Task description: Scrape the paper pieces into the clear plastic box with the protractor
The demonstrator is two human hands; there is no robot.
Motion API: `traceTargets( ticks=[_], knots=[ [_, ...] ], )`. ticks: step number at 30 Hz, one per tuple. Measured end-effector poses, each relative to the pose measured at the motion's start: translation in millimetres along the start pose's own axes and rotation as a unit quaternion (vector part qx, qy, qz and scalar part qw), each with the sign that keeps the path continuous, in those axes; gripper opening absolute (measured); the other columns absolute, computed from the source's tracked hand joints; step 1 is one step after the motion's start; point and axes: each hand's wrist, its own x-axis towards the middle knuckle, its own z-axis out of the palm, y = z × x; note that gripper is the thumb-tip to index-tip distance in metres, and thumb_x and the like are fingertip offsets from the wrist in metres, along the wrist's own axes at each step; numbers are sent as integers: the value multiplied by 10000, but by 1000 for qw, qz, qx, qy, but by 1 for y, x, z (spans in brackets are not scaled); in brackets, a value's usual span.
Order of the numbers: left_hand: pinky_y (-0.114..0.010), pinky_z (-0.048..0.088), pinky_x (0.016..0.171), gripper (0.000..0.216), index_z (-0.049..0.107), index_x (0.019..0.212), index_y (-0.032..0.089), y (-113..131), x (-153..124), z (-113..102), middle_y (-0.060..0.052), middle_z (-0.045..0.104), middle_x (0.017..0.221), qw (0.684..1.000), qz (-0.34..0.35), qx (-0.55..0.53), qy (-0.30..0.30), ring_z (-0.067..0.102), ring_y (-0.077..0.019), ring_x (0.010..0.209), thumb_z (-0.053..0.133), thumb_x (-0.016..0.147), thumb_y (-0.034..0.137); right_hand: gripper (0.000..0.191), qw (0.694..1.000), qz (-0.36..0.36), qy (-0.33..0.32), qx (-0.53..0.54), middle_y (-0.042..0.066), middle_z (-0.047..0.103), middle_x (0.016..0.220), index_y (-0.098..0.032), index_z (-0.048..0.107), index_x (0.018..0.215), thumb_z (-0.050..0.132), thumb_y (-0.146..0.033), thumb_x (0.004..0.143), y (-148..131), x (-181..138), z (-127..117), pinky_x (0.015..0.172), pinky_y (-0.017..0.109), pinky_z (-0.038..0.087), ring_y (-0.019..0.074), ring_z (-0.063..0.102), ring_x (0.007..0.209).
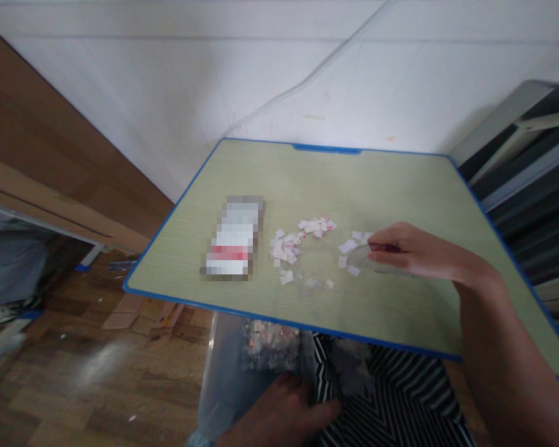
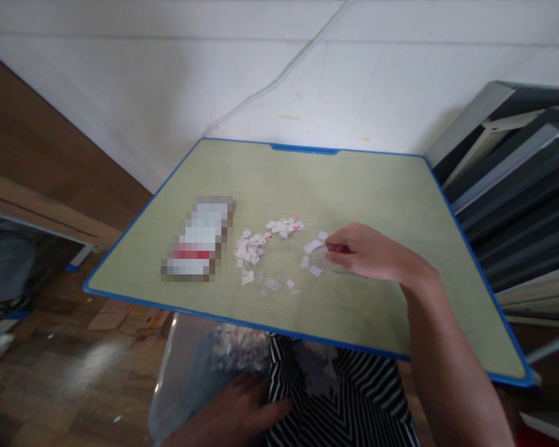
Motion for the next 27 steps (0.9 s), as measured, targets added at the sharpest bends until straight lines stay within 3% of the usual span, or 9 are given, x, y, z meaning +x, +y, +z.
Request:
traceTargets(
  ticks=[6,12,16,20,23,27],
  knots=[
    [-348,487,763,404,467,1303,259,-1,3,-2,-92,628,1034,999,5,5,-31,607,-274,925,616,931,207,362,995,30,97,-25,-17,363,473,-223,355,520,387,-401,833,-2,4,1,484,287,204,116,355,441],
    [-355,479,785,395,469,1310,248,0,2,-2,-96,623,1051,1000,2,-2,-27,605,-275,946,603,941,200,367,996,37,72,-23,-24,328,454,-225,335,509,399,-391,830,1,1,-2,474,284,204,115,341,429],
    [-357,471,788,429,466,1316,262,-1,2,1,-94,620,1042,1000,3,-7,-16,594,-273,941,619,919,208,325,980,84,151,-100,14,437,546,-221,385,573,380,-374,860,15,3,-6,525,295,265,153,428,515],
    [-362,477,788,432,474,1309,261,-3,3,5,-79,619,994,1000,-1,-11,-23,594,-273,930,618,907,193,294,963,114,161,-183,73,553,719,-207,491,684,342,-351,893,33,7,-4,588,314,320,206,523,646],
    [-369,485,766,417,489,1289,253,-4,3,7,-84,615,980,1000,1,-9,-18,596,-280,909,612,898,172,321,968,94,142,-184,90,587,774,-196,557,748,324,-345,910,41,8,-2,627,321,367,226,562,705],
    [-373,482,766,445,478,1301,249,-3,2,7,-95,614,1003,1000,3,-9,-7,597,-285,916,620,889,158,344,983,10,131,-129,102,629,840,-182,643,858,344,-339,923,37,10,1,691,333,420,232,597,774]
  ],
)
